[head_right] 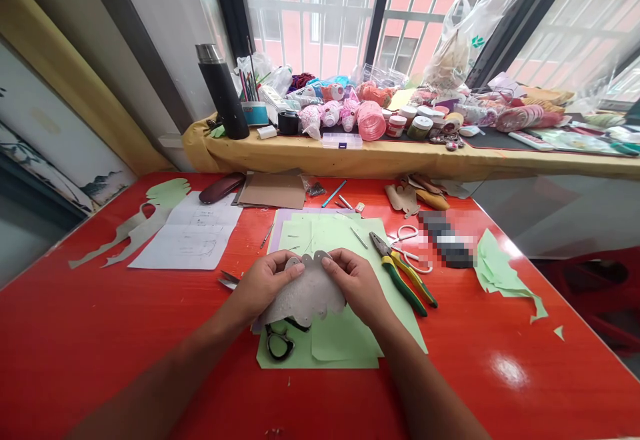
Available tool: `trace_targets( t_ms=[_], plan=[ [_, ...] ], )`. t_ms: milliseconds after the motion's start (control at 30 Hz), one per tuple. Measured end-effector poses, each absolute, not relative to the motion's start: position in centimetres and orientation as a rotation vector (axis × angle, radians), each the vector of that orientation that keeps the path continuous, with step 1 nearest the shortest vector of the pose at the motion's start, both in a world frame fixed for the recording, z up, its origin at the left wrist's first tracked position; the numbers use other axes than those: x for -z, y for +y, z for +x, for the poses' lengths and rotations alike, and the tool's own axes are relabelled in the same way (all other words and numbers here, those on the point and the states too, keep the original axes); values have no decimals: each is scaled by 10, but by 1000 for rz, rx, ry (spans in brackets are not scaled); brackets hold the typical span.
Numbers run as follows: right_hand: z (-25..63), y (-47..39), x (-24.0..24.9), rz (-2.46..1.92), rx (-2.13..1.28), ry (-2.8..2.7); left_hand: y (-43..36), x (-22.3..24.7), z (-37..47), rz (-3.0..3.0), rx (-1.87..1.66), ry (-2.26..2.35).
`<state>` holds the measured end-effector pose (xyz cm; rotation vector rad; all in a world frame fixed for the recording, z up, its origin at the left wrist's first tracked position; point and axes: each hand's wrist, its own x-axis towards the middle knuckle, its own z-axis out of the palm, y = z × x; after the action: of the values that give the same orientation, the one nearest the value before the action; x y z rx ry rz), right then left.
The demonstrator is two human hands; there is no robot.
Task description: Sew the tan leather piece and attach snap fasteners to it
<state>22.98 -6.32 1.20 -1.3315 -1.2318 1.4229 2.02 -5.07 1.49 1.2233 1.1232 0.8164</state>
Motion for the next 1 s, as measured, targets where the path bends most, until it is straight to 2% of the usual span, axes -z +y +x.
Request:
trace_targets(
  t_ms=[1000],
  plan=[
    [227,-66,-11,-1366,-1309,-1381,-52,-14,24,1278,-769,1263]
  ],
)
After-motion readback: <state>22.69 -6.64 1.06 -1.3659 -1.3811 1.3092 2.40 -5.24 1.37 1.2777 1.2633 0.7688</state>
